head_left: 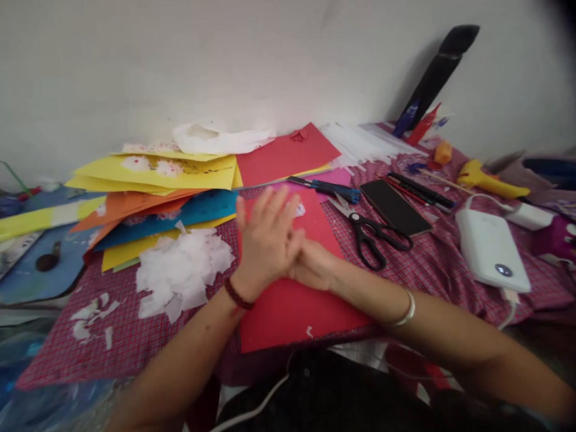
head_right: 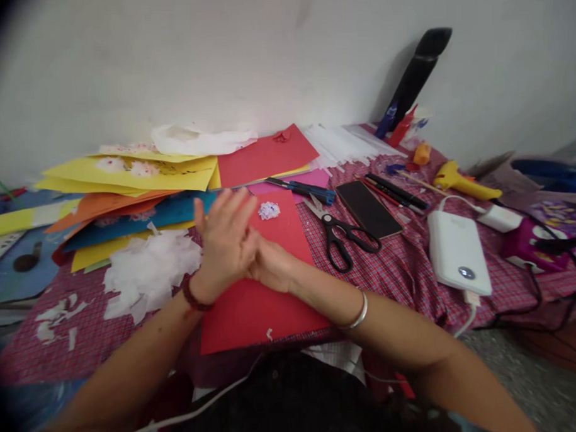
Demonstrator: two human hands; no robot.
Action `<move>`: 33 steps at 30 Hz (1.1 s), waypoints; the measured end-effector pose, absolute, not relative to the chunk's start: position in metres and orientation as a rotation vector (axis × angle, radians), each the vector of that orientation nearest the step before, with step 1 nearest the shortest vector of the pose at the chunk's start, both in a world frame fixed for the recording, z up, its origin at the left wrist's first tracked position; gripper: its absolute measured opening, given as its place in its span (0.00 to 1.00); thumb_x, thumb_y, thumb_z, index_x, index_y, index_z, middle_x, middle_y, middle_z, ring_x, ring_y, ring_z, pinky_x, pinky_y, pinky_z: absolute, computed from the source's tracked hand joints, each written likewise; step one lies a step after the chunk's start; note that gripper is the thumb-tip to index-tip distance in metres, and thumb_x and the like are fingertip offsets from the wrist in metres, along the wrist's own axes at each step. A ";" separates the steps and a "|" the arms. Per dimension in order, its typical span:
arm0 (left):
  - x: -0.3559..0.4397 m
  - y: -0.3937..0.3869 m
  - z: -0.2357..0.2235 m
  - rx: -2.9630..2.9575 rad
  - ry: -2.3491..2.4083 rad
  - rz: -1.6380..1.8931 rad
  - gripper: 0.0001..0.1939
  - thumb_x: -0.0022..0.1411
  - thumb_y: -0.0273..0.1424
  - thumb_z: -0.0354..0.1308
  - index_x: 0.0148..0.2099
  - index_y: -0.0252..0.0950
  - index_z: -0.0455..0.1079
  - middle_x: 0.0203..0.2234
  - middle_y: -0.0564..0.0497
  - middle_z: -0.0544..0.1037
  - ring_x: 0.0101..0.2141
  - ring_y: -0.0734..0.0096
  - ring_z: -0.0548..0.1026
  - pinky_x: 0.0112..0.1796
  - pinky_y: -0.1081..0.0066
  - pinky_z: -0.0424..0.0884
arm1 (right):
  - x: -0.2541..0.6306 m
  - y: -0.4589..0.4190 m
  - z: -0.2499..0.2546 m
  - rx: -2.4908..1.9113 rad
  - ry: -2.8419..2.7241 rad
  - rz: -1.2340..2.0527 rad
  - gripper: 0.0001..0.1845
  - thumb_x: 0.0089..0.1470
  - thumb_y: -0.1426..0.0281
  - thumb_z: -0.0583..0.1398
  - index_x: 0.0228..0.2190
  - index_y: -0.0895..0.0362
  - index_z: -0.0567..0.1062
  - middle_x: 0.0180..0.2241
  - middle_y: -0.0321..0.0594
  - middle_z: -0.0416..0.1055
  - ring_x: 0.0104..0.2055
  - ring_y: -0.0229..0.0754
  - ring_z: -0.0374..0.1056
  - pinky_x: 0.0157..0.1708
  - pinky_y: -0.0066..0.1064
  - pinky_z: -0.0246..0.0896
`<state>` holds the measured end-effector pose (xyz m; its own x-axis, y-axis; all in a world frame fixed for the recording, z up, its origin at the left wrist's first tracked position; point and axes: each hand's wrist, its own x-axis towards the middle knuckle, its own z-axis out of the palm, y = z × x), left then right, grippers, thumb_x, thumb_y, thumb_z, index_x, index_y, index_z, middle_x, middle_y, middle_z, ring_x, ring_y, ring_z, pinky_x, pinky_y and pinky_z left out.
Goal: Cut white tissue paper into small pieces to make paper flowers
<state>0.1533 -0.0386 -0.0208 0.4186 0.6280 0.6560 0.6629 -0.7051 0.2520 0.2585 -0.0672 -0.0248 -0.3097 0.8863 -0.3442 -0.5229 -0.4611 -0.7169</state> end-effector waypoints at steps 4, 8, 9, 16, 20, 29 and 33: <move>0.138 -0.005 -0.022 -2.503 -1.830 -1.778 0.10 0.63 0.34 0.55 0.41 0.36 0.76 0.40 0.45 0.82 0.46 0.57 0.78 0.57 0.49 0.66 | 0.290 -0.052 -0.029 -0.727 -0.532 2.147 0.21 0.68 0.53 0.50 0.41 0.55 0.73 0.32 0.38 0.78 0.29 0.39 0.76 0.29 0.29 0.74; 0.136 0.003 -0.028 -2.491 -2.234 -2.440 0.07 0.57 0.34 0.59 0.32 0.35 0.73 0.27 0.51 0.78 0.30 0.71 0.76 0.38 0.67 0.74 | 0.294 -0.043 -0.031 -0.757 -0.517 2.040 0.14 0.70 0.62 0.52 0.43 0.56 0.73 0.31 0.36 0.77 0.26 0.36 0.75 0.28 0.25 0.73; 0.138 0.001 -0.029 -2.536 -2.244 -2.464 0.07 0.56 0.34 0.60 0.32 0.35 0.73 0.26 0.51 0.77 0.29 0.72 0.75 0.37 0.69 0.73 | 0.295 -0.042 -0.032 -0.768 -0.521 2.017 0.13 0.70 0.64 0.52 0.42 0.56 0.73 0.30 0.35 0.77 0.26 0.36 0.75 0.28 0.26 0.74; 0.145 -0.015 -0.029 -2.938 -1.537 -1.600 0.05 0.55 0.31 0.62 0.36 0.38 0.76 0.41 0.48 0.80 0.45 0.62 0.77 0.50 0.59 0.71 | 0.298 -0.041 -0.037 -0.828 -0.636 1.940 0.06 0.66 0.68 0.56 0.37 0.54 0.72 0.22 0.30 0.72 0.22 0.35 0.71 0.24 0.24 0.71; 0.143 -0.014 -0.031 -2.852 -1.547 -1.606 0.04 0.60 0.31 0.58 0.32 0.39 0.71 0.35 0.51 0.80 0.41 0.64 0.77 0.48 0.60 0.71 | 0.297 -0.045 -0.038 -0.858 -0.789 1.930 0.07 0.62 0.66 0.61 0.34 0.56 0.72 0.23 0.32 0.73 0.22 0.34 0.69 0.23 0.23 0.69; 0.140 -0.007 -0.035 -3.267 -1.758 -1.761 0.11 0.60 0.37 0.61 0.44 0.38 0.75 0.33 0.50 0.80 0.31 0.70 0.77 0.33 0.71 0.74 | 0.302 -0.043 -0.039 -0.851 -0.884 1.919 0.09 0.49 0.79 0.58 0.34 0.57 0.72 0.26 0.33 0.74 0.23 0.33 0.69 0.23 0.23 0.68; 0.139 -0.008 -0.036 -3.573 -1.680 -1.650 0.15 0.58 0.35 0.64 0.47 0.37 0.77 0.35 0.49 0.81 0.33 0.68 0.79 0.37 0.67 0.77 | 0.304 -0.041 -0.034 -0.888 -0.802 1.852 0.12 0.49 0.80 0.57 0.37 0.56 0.72 0.22 0.29 0.71 0.20 0.34 0.67 0.19 0.22 0.65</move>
